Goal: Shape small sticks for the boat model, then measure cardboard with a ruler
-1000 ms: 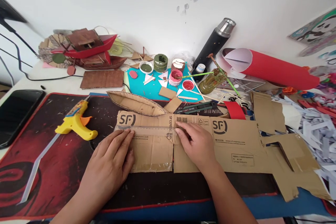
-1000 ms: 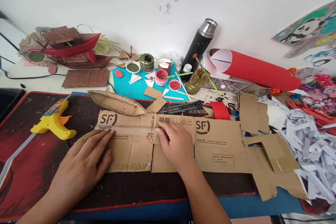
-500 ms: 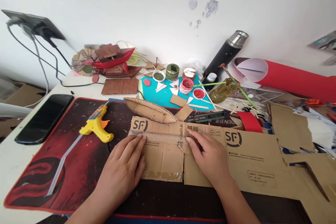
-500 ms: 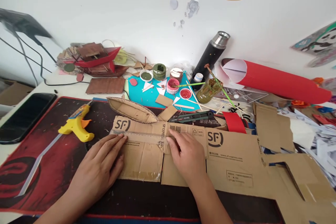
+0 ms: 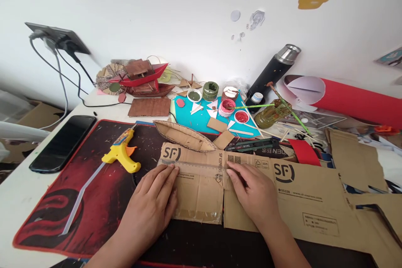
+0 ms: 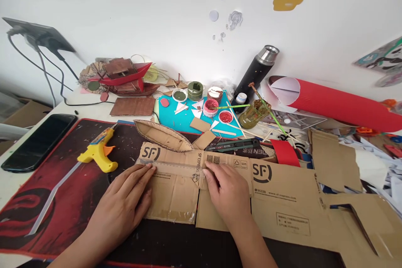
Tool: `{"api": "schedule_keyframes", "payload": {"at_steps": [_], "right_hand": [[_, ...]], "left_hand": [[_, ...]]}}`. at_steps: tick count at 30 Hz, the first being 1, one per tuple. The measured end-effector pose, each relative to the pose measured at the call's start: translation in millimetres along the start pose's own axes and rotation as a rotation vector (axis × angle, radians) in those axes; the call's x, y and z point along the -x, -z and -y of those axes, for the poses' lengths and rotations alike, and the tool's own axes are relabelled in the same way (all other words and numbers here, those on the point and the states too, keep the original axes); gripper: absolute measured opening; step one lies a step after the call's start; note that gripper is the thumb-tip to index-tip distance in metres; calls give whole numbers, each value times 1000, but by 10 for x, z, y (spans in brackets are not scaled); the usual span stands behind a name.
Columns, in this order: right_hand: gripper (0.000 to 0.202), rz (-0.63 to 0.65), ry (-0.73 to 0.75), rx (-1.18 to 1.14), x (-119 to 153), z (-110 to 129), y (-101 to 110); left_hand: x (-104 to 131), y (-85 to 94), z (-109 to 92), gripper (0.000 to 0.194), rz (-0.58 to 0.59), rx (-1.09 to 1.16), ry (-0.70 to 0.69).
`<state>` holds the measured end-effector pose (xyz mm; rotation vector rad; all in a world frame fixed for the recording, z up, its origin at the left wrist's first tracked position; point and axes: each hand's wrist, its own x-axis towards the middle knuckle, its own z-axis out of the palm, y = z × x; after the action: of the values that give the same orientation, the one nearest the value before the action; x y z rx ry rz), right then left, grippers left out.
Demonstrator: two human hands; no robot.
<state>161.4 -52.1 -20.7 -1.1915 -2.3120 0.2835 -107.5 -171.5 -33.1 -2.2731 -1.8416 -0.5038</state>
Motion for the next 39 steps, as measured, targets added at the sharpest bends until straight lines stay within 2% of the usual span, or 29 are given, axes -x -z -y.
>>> {"api": "schedule_keyframes", "payload": {"at_steps": [39], "right_hand": [[29,8,-2,-15,7,0,-2]], "left_hand": [[-18,9,-6,42,-17,25,0]]}}
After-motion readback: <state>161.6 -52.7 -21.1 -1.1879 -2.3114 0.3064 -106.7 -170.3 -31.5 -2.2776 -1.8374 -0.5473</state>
